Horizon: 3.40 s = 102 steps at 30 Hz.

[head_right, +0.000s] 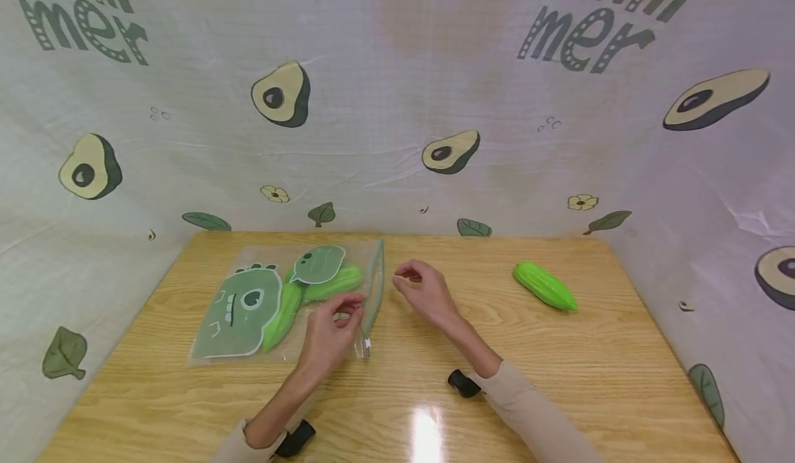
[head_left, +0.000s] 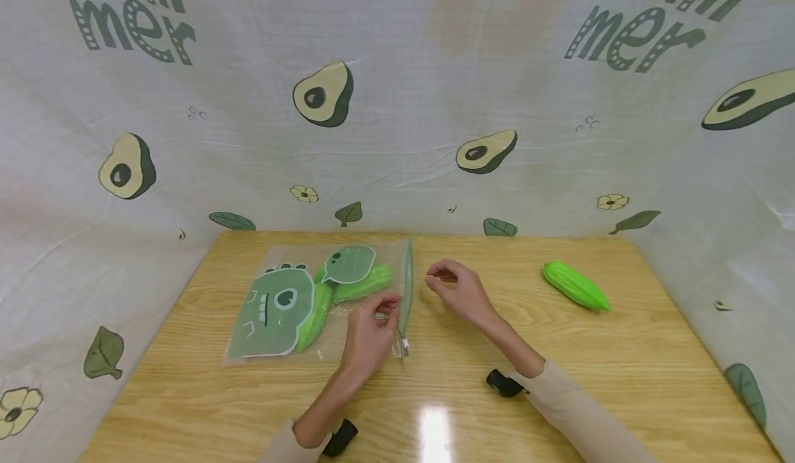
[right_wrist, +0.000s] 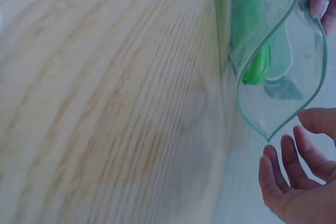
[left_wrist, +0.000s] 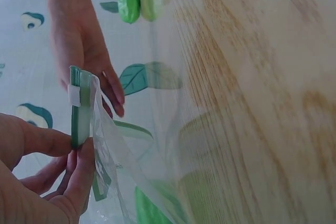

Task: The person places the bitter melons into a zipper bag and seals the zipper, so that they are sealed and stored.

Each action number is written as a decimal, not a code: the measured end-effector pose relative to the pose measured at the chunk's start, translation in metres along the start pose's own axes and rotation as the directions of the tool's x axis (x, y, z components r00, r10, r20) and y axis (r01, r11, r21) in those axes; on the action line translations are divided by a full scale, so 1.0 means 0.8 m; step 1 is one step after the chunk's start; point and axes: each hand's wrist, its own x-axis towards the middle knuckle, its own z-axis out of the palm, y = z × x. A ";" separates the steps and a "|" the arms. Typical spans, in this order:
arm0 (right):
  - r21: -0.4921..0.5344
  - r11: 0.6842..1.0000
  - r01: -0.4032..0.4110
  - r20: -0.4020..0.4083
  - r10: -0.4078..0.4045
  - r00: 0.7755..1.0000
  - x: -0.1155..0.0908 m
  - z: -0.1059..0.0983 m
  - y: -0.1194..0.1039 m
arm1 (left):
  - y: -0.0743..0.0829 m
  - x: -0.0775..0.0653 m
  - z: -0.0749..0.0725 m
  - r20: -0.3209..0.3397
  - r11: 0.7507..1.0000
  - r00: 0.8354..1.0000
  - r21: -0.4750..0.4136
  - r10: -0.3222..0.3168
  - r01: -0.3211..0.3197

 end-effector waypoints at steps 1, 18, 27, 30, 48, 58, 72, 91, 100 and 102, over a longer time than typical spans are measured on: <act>-0.005 1.000 0.003 -0.003 -0.003 1.000 -0.002 -0.002 0.001 | 0.000 0.000 0.000 -0.001 1.000 1.000 0.000 0.001 -0.001; -0.093 0.996 -0.013 -0.058 0.008 0.998 -0.026 -0.047 0.016 | -0.002 -0.001 0.002 -0.004 1.000 1.000 -0.005 0.007 -0.007; -0.153 0.988 -0.019 -0.106 0.002 0.994 -0.036 -0.071 0.027 | -0.002 -0.002 0.003 -0.017 1.000 1.000 -0.002 0.011 -0.011; -0.170 0.985 -0.021 -0.124 -0.001 0.992 -0.041 -0.079 0.031 | -0.002 -0.003 0.002 -0.020 1.000 1.000 0.003 0.018 -0.018; -0.237 0.969 -0.077 -0.225 0.022 0.974 -0.060 -0.133 0.060 | -0.005 -0.004 0.003 -0.023 1.000 1.000 0.015 0.017 -0.016; -0.313 0.949 -0.033 -0.282 -0.059 0.958 -0.062 -0.153 0.075 | -0.003 -0.005 0.003 -0.013 1.000 1.000 0.007 0.005 -0.005; -0.408 0.913 0.004 -0.239 -0.111 0.965 -0.058 -0.181 0.094 | -0.006 -0.003 0.005 -0.003 1.000 1.000 0.003 0.006 -0.006; -0.496 0.868 -0.023 -0.138 -0.052 0.989 -0.055 -0.198 0.111 | -0.006 -0.003 0.003 -0.002 1.000 1.000 0.010 -0.002 0.002; -0.573 0.820 0.010 -0.138 -0.109 0.984 -0.057 -0.201 0.114 | -0.006 -0.003 0.003 -0.001 1.000 1.000 0.010 -0.003 0.003; -0.579 0.815 -0.001 -0.134 -0.094 0.987 -0.057 -0.202 0.114 | -0.006 -0.003 0.003 0.001 1.000 1.000 0.013 0.000 0.000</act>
